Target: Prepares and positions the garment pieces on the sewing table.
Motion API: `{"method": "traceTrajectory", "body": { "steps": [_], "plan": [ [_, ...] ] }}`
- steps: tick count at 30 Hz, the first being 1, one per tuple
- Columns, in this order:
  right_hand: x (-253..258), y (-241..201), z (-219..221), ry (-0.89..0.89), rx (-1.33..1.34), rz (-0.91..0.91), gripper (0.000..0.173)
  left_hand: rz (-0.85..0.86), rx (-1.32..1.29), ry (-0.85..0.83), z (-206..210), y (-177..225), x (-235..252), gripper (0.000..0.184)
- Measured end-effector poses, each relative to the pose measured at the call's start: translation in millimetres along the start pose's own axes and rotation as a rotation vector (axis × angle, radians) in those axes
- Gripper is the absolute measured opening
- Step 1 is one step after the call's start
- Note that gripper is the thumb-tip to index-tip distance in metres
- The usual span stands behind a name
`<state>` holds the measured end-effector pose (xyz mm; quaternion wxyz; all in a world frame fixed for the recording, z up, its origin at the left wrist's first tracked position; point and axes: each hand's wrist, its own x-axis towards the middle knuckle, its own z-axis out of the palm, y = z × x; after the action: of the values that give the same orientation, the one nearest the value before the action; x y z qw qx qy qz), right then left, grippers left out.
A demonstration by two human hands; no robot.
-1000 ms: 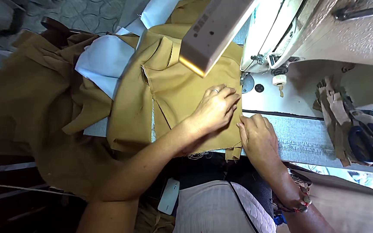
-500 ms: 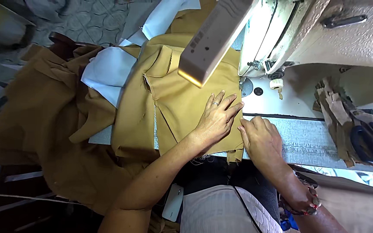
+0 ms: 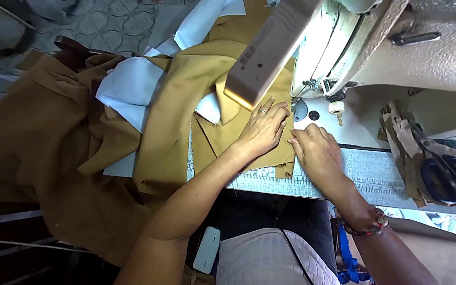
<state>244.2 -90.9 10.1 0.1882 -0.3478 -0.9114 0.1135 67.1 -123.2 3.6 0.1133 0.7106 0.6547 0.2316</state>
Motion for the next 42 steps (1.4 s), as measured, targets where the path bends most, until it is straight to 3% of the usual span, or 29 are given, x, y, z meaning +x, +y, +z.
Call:
{"method": "traceTrajectory", "body": {
  "steps": [4,9,11,14,21,24,27,29,32,34,38,42],
  "plan": [
    [2.4,4.7,-0.4,-0.001,0.013,-0.027,0.023,-0.018,0.025,-0.038,0.7,-1.0,4.2,0.032],
    [-25.4,8.5,-5.5,0.058,0.239,0.013,0.029,-0.137,0.073,-0.164,-6.6,35.9,-24.2,0.037],
    [-48.7,-0.2,-4.7,0.085,0.349,0.085,0.039,-0.163,0.014,-0.150,-2.9,41.4,-37.6,0.039],
    [-65.8,-18.6,0.5,0.077,0.274,0.116,0.064,-0.145,-0.030,-0.059,9.4,35.9,-44.9,0.039],
    [-46.8,-28.1,14.6,0.200,0.119,0.101,0.046,-0.140,-0.051,-0.041,8.2,33.0,-41.7,0.040],
    [-43.7,-33.3,10.8,0.210,0.180,0.131,0.041,-0.027,-0.109,0.018,7.6,22.9,-43.1,0.041],
    [-46.0,-34.0,0.8,0.154,0.472,0.265,0.037,0.220,-0.222,0.124,6.5,10.7,-52.8,0.034],
    [-45.2,-30.7,-4.5,0.068,0.808,0.398,0.034,0.343,-0.238,0.068,2.1,5.6,-61.2,0.040],
    [-42.1,-32.4,-10.0,0.006,1.220,0.582,0.035,0.404,-0.176,-0.010,-2.2,4.7,-68.2,0.054],
    [-41.5,-36.6,-10.1,0.013,1.305,0.623,0.035,0.390,-0.128,0.046,1.1,8.7,-69.6,0.050],
    [-42.6,-41.6,-9.5,0.064,1.273,0.501,0.034,0.291,-0.077,0.361,11.4,22.9,-67.2,0.017],
    [-45.3,-23.4,0.8,0.346,0.881,0.176,0.015,0.195,-0.292,0.469,11.9,30.8,-65.5,0.017]
  ]
}}
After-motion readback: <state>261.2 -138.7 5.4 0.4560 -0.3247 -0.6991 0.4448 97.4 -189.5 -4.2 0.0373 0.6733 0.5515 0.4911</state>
